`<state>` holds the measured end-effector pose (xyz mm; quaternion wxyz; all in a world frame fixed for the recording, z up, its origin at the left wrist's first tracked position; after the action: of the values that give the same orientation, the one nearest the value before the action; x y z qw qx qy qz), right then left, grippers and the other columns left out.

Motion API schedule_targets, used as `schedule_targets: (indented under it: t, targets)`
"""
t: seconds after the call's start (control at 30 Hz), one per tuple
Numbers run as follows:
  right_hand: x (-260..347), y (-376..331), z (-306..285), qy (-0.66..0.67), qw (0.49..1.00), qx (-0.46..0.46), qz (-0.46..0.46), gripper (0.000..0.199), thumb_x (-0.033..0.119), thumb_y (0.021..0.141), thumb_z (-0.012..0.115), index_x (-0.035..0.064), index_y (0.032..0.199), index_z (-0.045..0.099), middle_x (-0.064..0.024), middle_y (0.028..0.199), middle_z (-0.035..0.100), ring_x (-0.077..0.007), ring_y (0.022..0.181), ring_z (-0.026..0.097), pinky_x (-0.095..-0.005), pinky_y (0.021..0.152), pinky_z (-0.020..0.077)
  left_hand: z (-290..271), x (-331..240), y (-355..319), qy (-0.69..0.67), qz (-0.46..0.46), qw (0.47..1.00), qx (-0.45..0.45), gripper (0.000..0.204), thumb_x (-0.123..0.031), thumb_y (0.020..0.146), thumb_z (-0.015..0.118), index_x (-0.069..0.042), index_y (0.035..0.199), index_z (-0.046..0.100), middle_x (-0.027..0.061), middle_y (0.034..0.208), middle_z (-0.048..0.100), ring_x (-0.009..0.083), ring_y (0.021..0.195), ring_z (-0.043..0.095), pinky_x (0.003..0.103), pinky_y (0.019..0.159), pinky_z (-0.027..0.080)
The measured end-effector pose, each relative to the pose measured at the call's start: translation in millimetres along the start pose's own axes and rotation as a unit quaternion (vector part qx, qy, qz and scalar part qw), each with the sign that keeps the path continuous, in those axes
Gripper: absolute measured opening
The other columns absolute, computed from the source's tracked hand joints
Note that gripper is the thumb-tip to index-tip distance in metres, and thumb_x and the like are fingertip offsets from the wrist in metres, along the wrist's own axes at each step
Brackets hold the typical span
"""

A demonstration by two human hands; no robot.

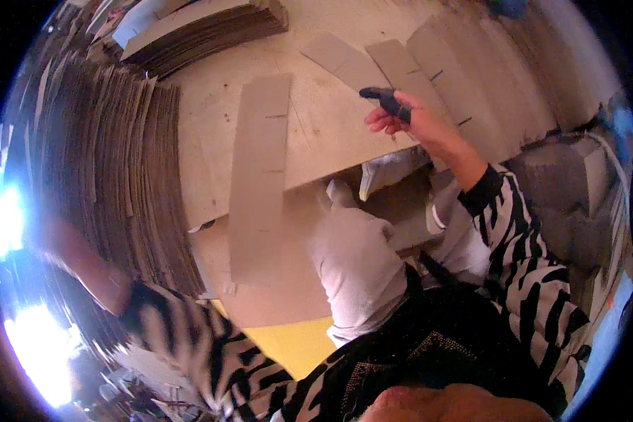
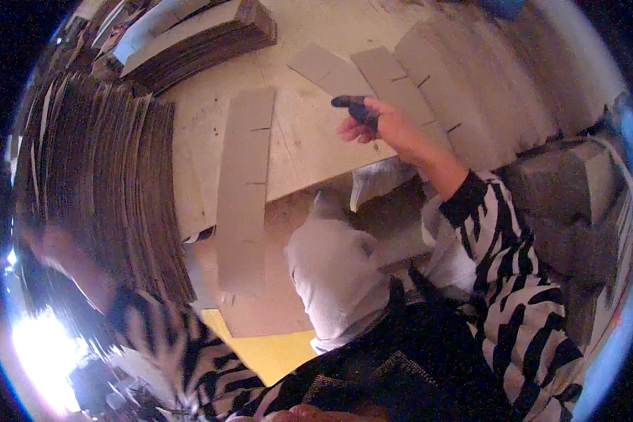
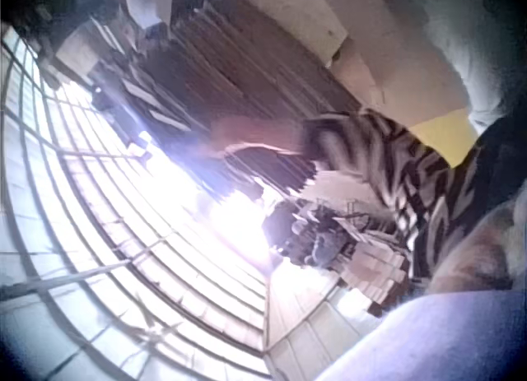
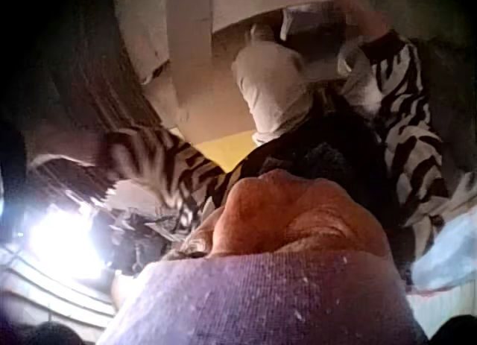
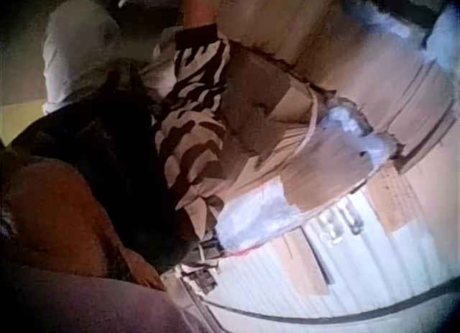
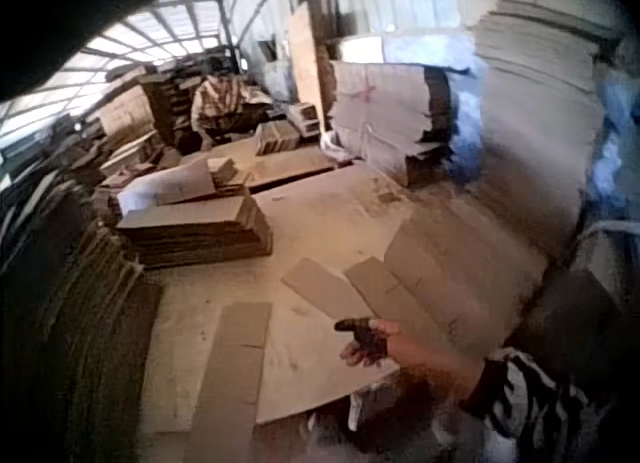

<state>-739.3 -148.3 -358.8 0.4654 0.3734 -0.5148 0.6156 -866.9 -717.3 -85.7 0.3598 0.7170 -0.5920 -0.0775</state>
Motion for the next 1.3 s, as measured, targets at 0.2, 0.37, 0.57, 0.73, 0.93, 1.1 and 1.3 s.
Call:
schedule_targets:
  t: [0.2, 0.37, 0.57, 0.73, 0.93, 1.1, 1.3]
  targets:
    - [14, 17, -72, -0.134, 0.980, -0.105, -0.103, 0.027, 0.019, 0.096, 0.043, 0.0056, 0.112, 0.061, -0.0082, 0.101, 0.068, -0.0137, 0.088, 0.063, -0.0278, 0.070, 0.0477, -65, -1, -31, -0.265, -0.073, 0.959, -0.072, 0.053, -0.024, 0.083, 0.057, -0.001, 0.130, 0.049, 0.0137, 0.126, 0.058, 0.0345, 0.119, 0.053, 0.046, 0.099, 0.042]
    - [15, 3, -118, -0.549, 0.806, -0.187, -0.122, 0.028, 0.014, 0.086, 0.054, 0.0059, 0.112, 0.061, -0.0130, 0.100, 0.067, -0.0278, 0.093, 0.062, -0.0408, 0.077, 0.0484, -155, -54, -113, -0.616, -0.159, 0.759, -0.140, 0.055, -0.025, 0.082, 0.058, -0.002, 0.130, 0.049, 0.0137, 0.127, 0.057, 0.0339, 0.121, 0.052, 0.045, 0.100, 0.041]
    - [-15, -44, -153, -0.683, 0.705, -0.165, 0.094, 0.035, 0.025, 0.083, 0.060, 0.0100, 0.115, 0.062, -0.0145, 0.113, 0.064, -0.0349, 0.109, 0.059, -0.0473, 0.089, 0.0474, -243, -204, -251, -0.839, -0.204, 0.495, -0.093, 0.057, -0.027, 0.081, 0.059, -0.002, 0.131, 0.049, 0.0136, 0.129, 0.057, 0.0333, 0.122, 0.051, 0.045, 0.102, 0.039]
    - [-38, -48, -143, -0.660, 0.733, -0.119, 0.118, 0.051, 0.036, 0.079, 0.066, 0.0133, 0.124, 0.059, -0.0121, 0.132, 0.053, -0.0346, 0.124, 0.048, -0.0566, 0.098, 0.0399, -237, -355, -359, -0.860, -0.113, 0.490, 0.089, 0.061, -0.037, 0.085, 0.059, -0.002, 0.134, 0.048, 0.0149, 0.135, 0.052, 0.0299, 0.129, 0.045, 0.042, 0.102, 0.039]
    - [-38, -81, -138, -0.724, 0.680, -0.086, 0.079, 0.051, 0.026, 0.074, 0.065, 0.0113, 0.122, 0.058, -0.0088, 0.146, 0.031, -0.0311, 0.134, 0.032, -0.0607, 0.098, 0.0349, -90, -543, -469, -0.718, -0.254, 0.389, 0.518, 0.027, -0.021, 0.091, 0.047, -0.005, 0.111, 0.057, 0.0040, 0.088, 0.058, 0.0150, 0.080, 0.055, 0.024, 0.069, 0.041]
    - [-8, -84, -174, -0.607, 0.783, -0.091, 0.096, 0.042, 0.021, 0.074, 0.065, 0.0059, 0.113, 0.059, -0.0158, 0.129, 0.050, -0.0363, 0.120, 0.049, -0.0510, 0.091, 0.0452, -69, -601, -453, -0.643, -0.348, 0.251, 0.635, 0.051, -0.046, 0.088, 0.054, -0.005, 0.117, 0.047, 0.0148, 0.099, 0.063, 0.0286, 0.084, 0.063, 0.044, 0.076, 0.043]
    - [44, -110, -220, -0.598, 0.758, -0.259, 0.029, 0.030, 0.011, 0.079, 0.061, 0.0058, 0.108, 0.059, -0.0136, 0.120, 0.058, -0.0362, 0.112, 0.054, -0.0487, 0.087, 0.0472, -77, -606, -446, -0.631, -0.421, 0.194, 0.622, 0.063, -0.046, 0.089, 0.054, -0.003, 0.128, 0.032, 0.0274, 0.113, 0.060, 0.0389, 0.090, 0.066, 0.049, 0.083, 0.046]
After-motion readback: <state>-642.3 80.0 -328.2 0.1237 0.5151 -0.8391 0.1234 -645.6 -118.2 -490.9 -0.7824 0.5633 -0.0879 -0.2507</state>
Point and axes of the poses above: each hand's wrist, its own y-axis towards the middle knuckle, its own z-axis out of the palm, x = y × z, the point moved 7 cm from there along y, towards the middle knuckle
